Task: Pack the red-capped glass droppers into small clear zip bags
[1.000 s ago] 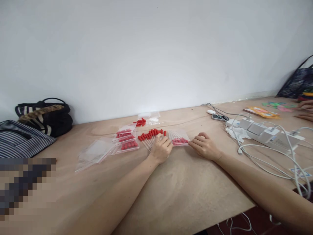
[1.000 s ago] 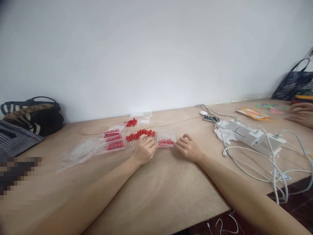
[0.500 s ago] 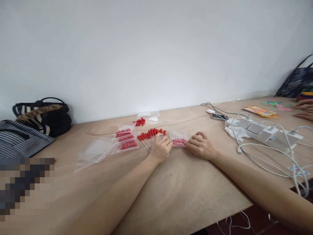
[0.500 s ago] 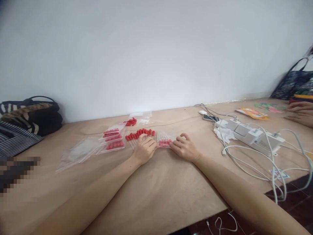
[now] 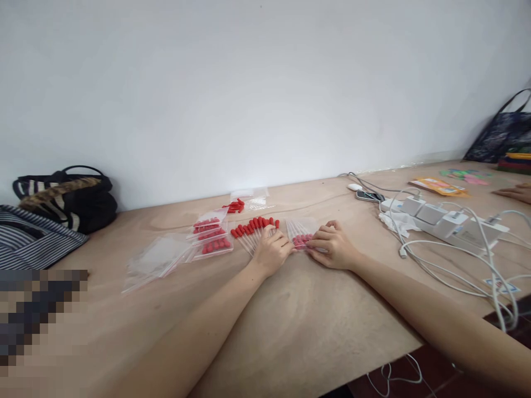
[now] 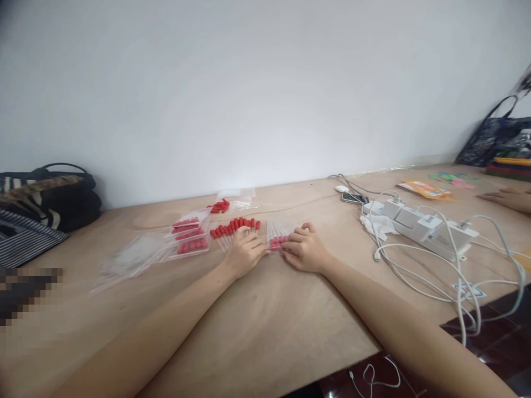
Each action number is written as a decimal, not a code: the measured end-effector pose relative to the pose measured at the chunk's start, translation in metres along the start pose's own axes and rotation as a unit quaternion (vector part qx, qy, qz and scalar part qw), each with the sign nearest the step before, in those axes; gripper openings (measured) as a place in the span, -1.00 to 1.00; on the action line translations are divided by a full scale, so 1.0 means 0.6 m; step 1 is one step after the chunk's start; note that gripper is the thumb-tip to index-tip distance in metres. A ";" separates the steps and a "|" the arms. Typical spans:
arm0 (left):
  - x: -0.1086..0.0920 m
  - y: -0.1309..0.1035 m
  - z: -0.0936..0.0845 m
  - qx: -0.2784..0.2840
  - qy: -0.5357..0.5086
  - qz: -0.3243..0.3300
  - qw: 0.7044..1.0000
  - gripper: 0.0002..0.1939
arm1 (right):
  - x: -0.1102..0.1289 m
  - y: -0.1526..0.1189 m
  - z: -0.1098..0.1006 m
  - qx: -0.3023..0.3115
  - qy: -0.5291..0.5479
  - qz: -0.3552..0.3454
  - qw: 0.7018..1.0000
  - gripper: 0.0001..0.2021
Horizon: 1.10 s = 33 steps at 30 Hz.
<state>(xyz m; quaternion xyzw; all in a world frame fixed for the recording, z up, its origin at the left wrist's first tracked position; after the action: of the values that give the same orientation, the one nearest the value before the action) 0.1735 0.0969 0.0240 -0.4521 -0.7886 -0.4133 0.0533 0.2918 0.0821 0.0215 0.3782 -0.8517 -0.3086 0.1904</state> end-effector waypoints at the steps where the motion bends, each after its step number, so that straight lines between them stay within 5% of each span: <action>1: 0.000 0.000 0.000 0.001 -0.002 0.001 1.000 -0.80 | -0.003 -0.001 0.001 0.000 -0.001 0.010 1.000 -0.83; 16: -0.004 0.006 -0.001 0.003 -0.022 0.003 1.000 -0.72 | 0.012 0.019 0.022 -0.045 -0.037 0.059 0.997 -0.89; 22: -0.003 0.005 0.001 0.009 -0.022 0.000 1.000 -0.73 | -0.010 0.014 0.019 -0.042 -0.028 0.114 0.992 -0.89; 28: 0.002 0.001 0.001 0.012 -0.023 -0.005 1.000 -0.77 | -0.033 -0.011 -0.005 0.040 0.081 0.075 0.993 -0.70; 33: 0.009 -0.001 0.003 0.013 -0.020 -0.035 0.999 -0.78 | -0.028 -0.022 -0.024 0.008 0.002 0.016 1.000 -0.86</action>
<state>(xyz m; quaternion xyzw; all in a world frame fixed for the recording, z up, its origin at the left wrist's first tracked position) 0.1702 0.1019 0.0248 -0.4318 -0.8101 -0.3954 0.0288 0.3179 0.0825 0.0215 0.3666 -0.8596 -0.2984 0.1941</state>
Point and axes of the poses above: each hand's wrist, its own y-axis towards the middle knuckle, its own z-axis out of the palm, x = y × z, the point moved 7 cm from there along y, towards the middle knuckle, and after that the axes turned 13 degrees about y, right-handed, at the moved point
